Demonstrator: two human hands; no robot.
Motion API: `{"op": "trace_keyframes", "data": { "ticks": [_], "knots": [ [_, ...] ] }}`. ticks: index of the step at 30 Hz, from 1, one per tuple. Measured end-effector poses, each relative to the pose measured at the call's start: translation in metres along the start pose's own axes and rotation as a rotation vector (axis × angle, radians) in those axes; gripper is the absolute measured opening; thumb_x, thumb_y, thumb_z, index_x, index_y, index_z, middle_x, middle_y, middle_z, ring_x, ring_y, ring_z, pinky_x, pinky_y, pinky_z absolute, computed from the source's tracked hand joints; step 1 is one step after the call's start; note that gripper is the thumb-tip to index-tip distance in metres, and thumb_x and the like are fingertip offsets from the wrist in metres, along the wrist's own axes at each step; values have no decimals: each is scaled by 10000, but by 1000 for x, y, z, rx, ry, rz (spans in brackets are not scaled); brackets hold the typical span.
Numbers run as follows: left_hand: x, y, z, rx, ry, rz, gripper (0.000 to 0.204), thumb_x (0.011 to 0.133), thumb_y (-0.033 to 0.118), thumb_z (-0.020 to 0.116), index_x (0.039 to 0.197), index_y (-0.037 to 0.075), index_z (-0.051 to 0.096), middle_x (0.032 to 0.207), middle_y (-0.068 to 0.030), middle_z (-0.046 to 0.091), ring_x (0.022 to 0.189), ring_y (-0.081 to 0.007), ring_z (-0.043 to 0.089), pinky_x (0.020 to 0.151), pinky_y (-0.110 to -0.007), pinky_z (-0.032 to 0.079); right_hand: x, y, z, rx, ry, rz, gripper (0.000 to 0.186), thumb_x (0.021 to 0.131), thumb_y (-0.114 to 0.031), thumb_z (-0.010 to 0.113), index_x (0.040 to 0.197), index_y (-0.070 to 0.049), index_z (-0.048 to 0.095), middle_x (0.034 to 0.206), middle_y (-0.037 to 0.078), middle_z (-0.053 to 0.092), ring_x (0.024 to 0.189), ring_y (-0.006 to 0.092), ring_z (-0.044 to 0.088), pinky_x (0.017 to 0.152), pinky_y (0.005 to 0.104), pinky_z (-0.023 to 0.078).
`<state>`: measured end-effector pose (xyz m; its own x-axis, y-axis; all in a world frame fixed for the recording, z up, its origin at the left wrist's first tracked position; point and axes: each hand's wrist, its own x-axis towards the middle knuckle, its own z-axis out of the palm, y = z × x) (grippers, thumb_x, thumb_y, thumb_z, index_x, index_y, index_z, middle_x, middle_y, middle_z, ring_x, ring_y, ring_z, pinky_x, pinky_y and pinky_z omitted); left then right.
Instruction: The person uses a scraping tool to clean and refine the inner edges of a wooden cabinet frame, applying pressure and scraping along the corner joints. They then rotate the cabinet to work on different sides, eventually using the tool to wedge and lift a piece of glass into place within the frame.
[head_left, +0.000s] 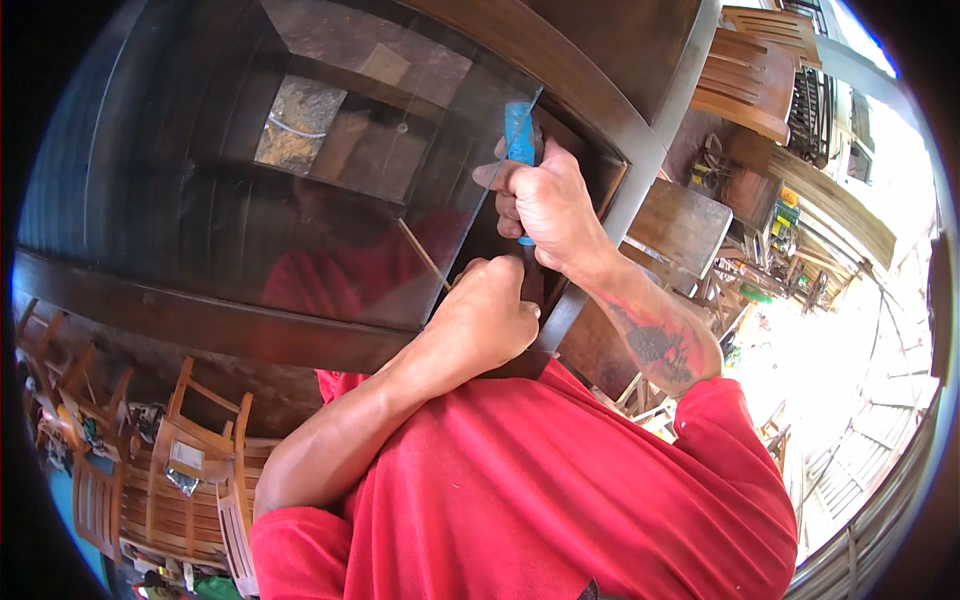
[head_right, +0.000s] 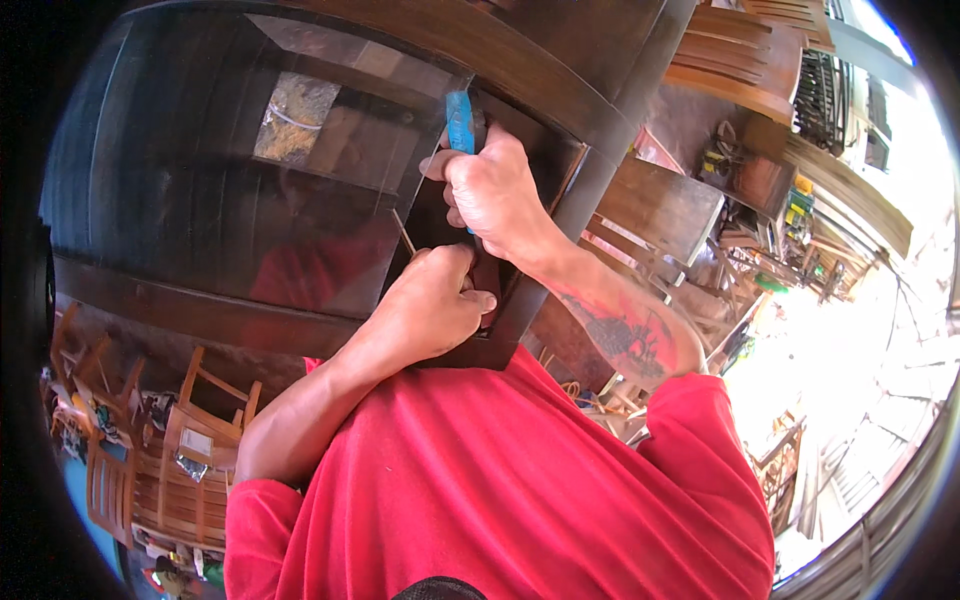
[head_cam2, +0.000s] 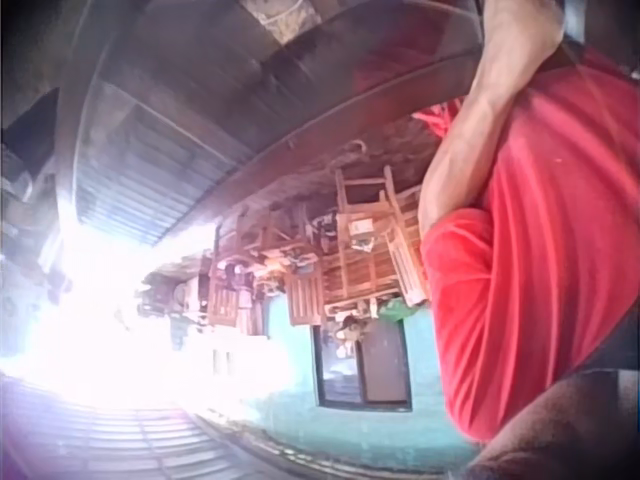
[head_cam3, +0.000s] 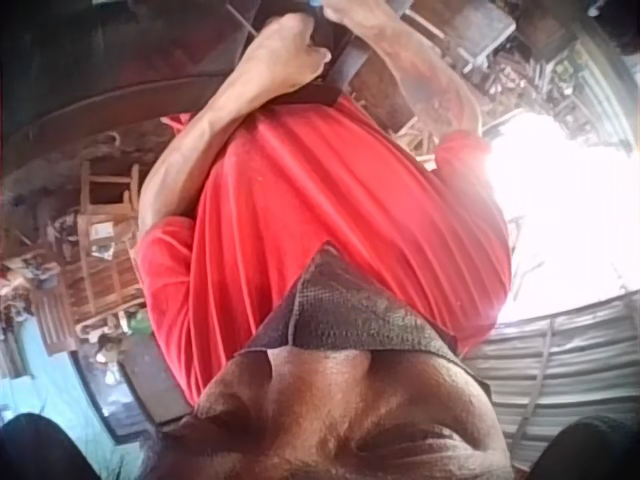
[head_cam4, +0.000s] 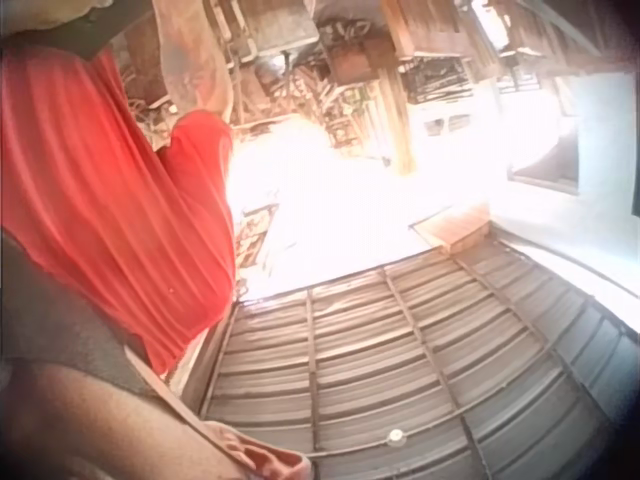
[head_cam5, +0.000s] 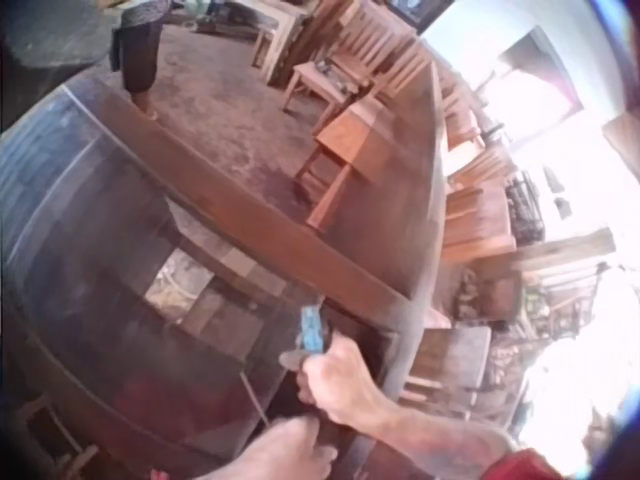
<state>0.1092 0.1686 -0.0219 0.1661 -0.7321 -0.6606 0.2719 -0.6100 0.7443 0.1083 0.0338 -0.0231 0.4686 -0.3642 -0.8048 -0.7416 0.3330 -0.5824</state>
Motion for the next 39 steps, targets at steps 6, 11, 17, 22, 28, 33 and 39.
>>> {"op": "trace_keyframes", "data": {
  "ticks": [6, 11, 17, 22, 28, 33, 39],
  "knots": [
    [-2, -3, -1, -43, -7, 23, 225, 833, 92, 723, 887, -104, 628, 828, -318, 675, 845, -448, 708, 751, -494, 533, -1, 6, 0, 61, 8, -11, 244, 862, 32, 601, 1060, -63, 495, 693, -30, 437, 503, 50, 375, 444, 256, 296],
    [0, -9, 4, 6, 23, 70, 234, 828, 93, 725, 902, -108, 632, 849, -341, 670, 871, -474, 697, 775, -511, 532, -3, 7, 1, 58, 74, -43, 260, 846, 29, 647, 1039, -66, 500, 686, -30, 445, 493, 50, 374, 430, 257, 285],
    [0, -14, 8, 16, 25, 76, 253, 826, 98, 732, 908, -121, 637, 871, -352, 669, 906, -486, 689, 799, -521, 532, -1, 9, 6, 0, 95, -19, 253, 846, 26, 626, 1046, -62, 500, 683, -24, 437, 494, 59, 365, 435, 258, 262],
    [1, -12, 6, 0, 8, 58, 237, 830, 93, 726, 907, -115, 643, 885, -353, 671, 917, -490, 685, 812, -522, 528, 4, 10, 3, 45, 44, 22, 264, 842, 16, 640, 1051, -55, 495, 677, -30, 414, 499, 63, 334, 452, 254, 251],
    [1, -12, 3, -1, 26, 77, 238, 830, 91, 722, 907, -118, 639, 880, -353, 669, 915, -496, 680, 814, -523, 527, 0, 9, 4, 12, 99, -4, 227, 854, 15, 539, 1074, -29, 500, 688, -17, 415, 518, 64, 360, 454, 259, 268],
    [2, -15, 6, 22, -3, 63, 202, 822, 69, 699, 897, -105, 630, 882, -355, 665, 933, -498, 675, 814, -521, 529, 4, 12, 4, 16, 22, 7, 251, 844, 20, 496, 1092, -23, 502, 693, 4, 438, 522, 69, 377, 452, 260, 287],
    [3, -14, 7, -44, 68, 91, 210, 813, 71, 701, 870, -111, 615, 842, -345, 664, 906, -491, 685, 792, -509, 534, 6, 6, 4, -14, 22, 16, 292, 848, 29, 669, 1059, -48, 483, 689, -22, 450, 494, 63, 377, 441, 265, 298]
  ]
}}
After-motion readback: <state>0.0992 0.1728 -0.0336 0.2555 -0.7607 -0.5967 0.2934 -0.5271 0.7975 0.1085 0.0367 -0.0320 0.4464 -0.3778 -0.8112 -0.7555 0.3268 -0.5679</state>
